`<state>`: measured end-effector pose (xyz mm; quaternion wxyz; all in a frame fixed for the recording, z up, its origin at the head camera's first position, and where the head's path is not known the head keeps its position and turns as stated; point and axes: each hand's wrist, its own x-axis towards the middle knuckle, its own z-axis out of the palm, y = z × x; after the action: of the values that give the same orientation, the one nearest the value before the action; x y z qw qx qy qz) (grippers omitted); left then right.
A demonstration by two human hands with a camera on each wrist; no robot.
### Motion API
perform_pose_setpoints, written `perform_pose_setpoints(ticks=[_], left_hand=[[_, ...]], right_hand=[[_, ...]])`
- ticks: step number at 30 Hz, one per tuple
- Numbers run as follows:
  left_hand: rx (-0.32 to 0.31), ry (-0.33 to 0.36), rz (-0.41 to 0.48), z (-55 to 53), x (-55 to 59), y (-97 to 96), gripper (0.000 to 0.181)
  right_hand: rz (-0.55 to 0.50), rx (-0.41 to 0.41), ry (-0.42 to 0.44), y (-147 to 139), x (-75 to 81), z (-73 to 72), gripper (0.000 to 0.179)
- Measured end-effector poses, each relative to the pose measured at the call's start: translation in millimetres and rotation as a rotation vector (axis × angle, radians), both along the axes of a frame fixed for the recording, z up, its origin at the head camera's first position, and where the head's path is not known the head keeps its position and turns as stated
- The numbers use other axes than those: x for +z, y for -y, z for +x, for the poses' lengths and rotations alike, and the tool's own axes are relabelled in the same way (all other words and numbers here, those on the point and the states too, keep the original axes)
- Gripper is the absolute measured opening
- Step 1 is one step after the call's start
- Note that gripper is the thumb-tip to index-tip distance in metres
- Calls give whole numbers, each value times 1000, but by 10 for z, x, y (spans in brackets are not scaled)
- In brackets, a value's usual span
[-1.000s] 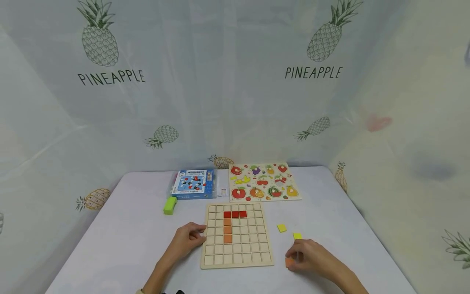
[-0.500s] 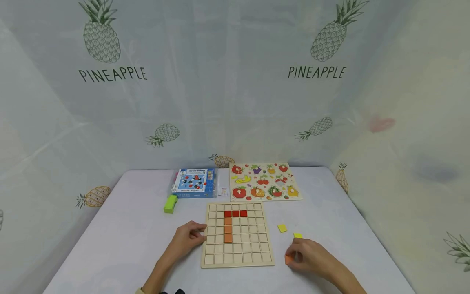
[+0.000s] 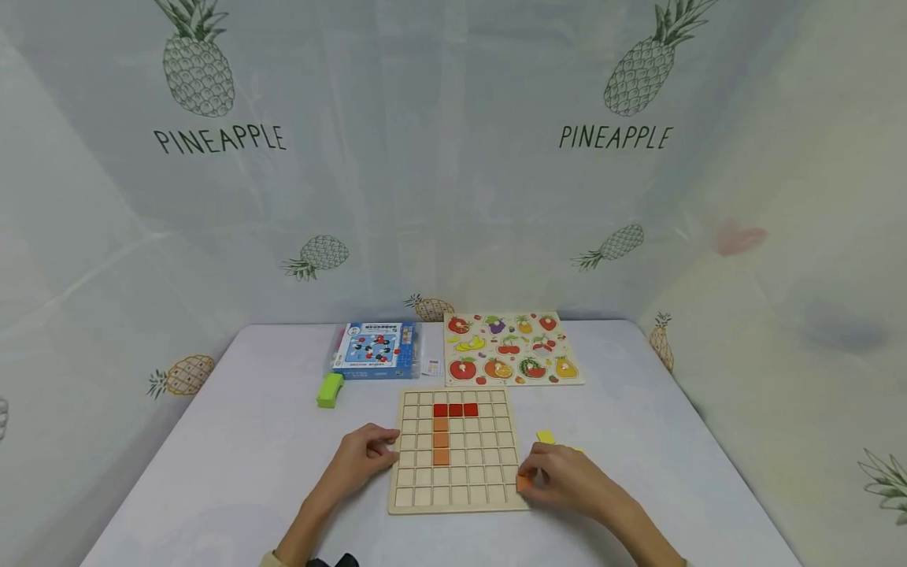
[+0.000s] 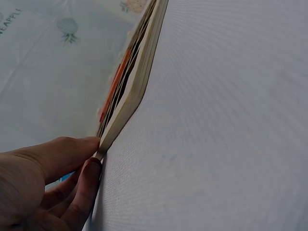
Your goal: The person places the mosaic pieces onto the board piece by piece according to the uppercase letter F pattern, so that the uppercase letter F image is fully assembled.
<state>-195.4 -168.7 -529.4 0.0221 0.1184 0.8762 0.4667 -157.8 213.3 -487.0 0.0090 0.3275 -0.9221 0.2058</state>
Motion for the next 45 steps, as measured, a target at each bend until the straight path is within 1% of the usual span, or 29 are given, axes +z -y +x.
perform_pose_setpoints(ticks=[4,9,14,18,23,24,27,30,34,39,45], left_hand=[[4,2,-4,-6,4,-2,34],[6,6,-13,-13,0,-6,35],[12,4,-19,-7,25,-16,33],[22,-5,-34,-31,46,-31,31],[12,-23,-54,-90,70,-49,32],[5,-34,-59,-105,73,-52,32],[4,-37,-75,-166,81,-69,32],[23,-32,-81,-236,80,-88,33],[45,-13,-72,-307,75,-99,34],[42,1,-44,-327,61,-100,34],[59,7,-43,-320,40,-105,34]], right_hand=[[20,38,-22,247,18,-67,11],[59,71,-23,571,42,-134,17],[58,97,-33,850,36,-173,17],[66,103,-49,993,28,-201,15],[93,108,-87,1102,-1,-236,15],[94,110,-96,1117,-6,-240,15],[97,119,-131,1154,-22,-251,15],[104,125,-153,1180,-38,-260,14],[109,124,-148,1217,-59,-278,14],[124,118,-127,1234,-62,-279,16],[105,122,-117,1221,-48,-276,15]])
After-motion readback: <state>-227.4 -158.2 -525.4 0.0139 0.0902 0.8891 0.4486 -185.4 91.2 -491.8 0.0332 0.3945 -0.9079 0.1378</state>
